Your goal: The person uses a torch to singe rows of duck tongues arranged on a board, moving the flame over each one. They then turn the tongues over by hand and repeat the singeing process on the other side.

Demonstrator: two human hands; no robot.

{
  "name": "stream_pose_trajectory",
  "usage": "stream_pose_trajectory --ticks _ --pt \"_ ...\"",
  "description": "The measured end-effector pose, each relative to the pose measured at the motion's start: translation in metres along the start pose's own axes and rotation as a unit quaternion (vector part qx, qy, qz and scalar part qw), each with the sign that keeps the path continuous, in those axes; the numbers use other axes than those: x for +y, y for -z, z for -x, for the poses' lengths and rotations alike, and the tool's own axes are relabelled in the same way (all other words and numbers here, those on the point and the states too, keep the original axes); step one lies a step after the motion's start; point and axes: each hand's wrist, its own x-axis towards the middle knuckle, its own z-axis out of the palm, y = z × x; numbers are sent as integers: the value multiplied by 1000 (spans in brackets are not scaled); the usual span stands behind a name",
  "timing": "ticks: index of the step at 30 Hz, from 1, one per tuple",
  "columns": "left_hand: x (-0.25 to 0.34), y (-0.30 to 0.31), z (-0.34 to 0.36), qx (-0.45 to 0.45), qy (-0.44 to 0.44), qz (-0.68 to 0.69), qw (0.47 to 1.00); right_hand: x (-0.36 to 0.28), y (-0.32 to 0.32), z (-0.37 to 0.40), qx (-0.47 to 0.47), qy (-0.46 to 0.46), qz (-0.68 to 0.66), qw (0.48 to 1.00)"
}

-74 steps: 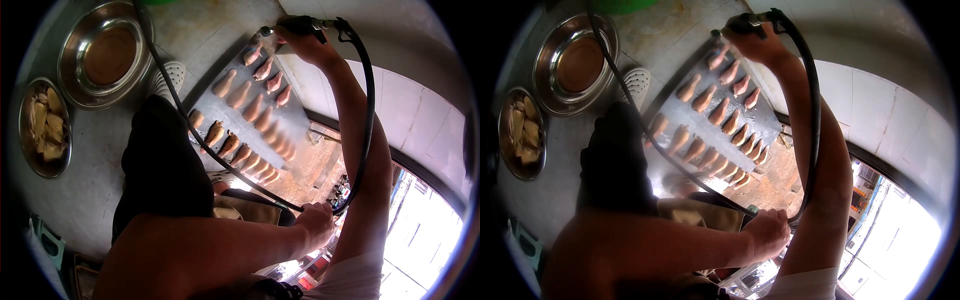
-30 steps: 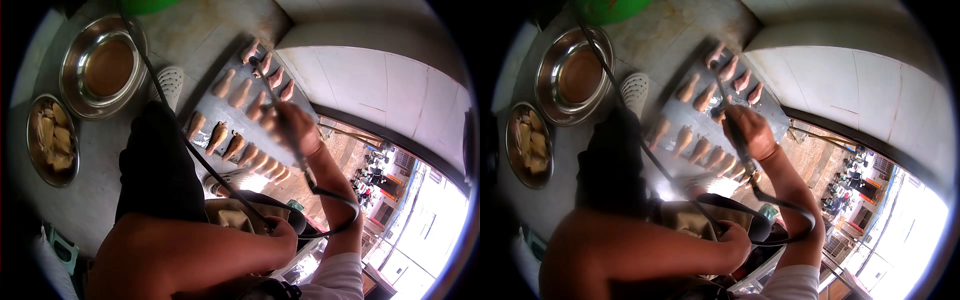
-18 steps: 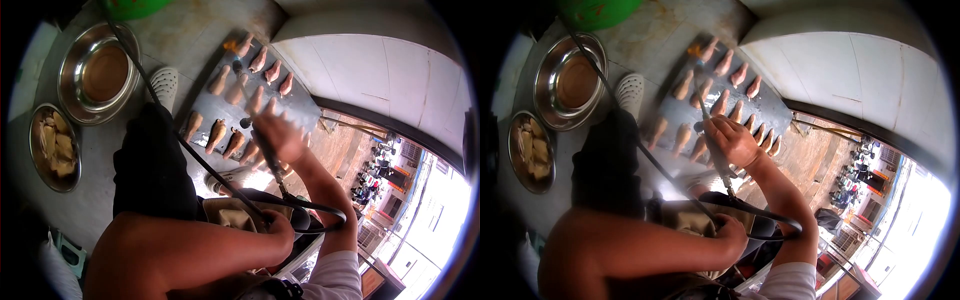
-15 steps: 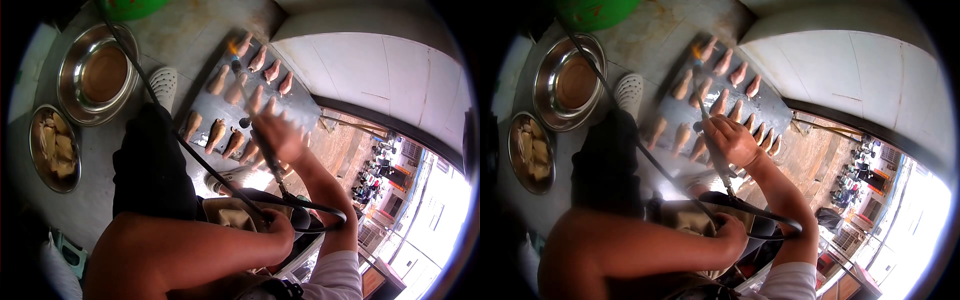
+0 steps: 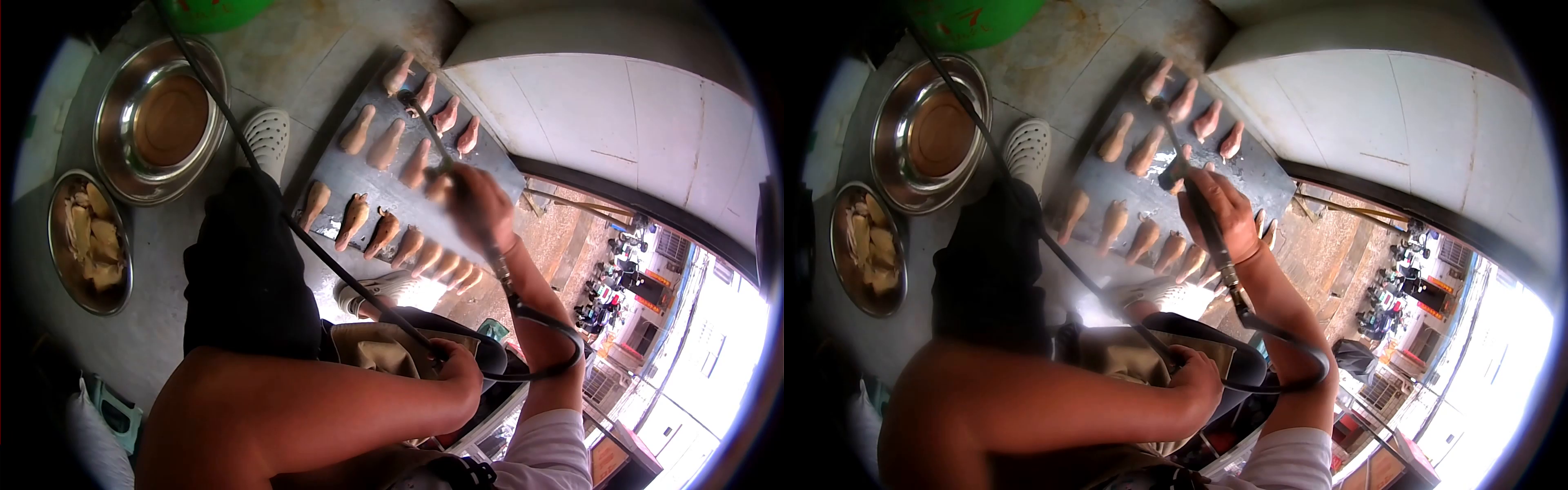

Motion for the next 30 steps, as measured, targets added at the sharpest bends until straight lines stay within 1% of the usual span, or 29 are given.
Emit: stream_pose_trajectory --ticks 1,2,3,5,6,9,10,11,13,14,15,17,19,24,27,30 --pt "-1 0 2 7 5 -2 1000 2 4 1 12 -17 -3 1000" --pt "-34 10 0 -22 -79 70 994 -3 8 -2 24 -47 4 999" --pt "-52 16 -1 -50 -164 142 975 -6 13 -6 37 -75 12 996" --pt "-53 17 -5 -82 -196 146 966 -8 17 -13 61 -106 -13 992" --pt "-52 18 -7 -98 -212 148 961 -6 16 -18 101 -104 -28 989" --pt "-44 14 -12 -93 -184 143 968 -7 24 -28 126 -182 -144 965" --pt "-41 14 -13 -93 -177 143 969 0 24 -31 128 -181 -173 960" --pt "-40 14 -14 -93 -171 143 970 -6 28 -39 128 -215 -197 948" --pt "-39 14 -17 -92 -166 148 971 10 26 -46 145 -217 -241 935" --pt "-39 15 -18 -90 -167 153 970 12 28 -51 148 -232 -260 925" --pt "-40 15 -18 -88 -168 158 969 18 32 -58 118 -240 -273 924" --pt "-43 16 -8 -30 -111 182 977 25 32 -67 125 -248 -278 919" --pt "-43 17 -6 -6 -87 194 977 29 32 -73 121 -252 -280 918" --pt "-44 21 -9 -13 -96 182 979 42 28 -81 113 -249 -290 917" --pt "-47 25 -8 -17 -89 202 975 39 29 -85 103 -254 -293 916" --pt "-60 33 -6 -41 -134 228 964 36 30 -87 95 -259 -282 919"
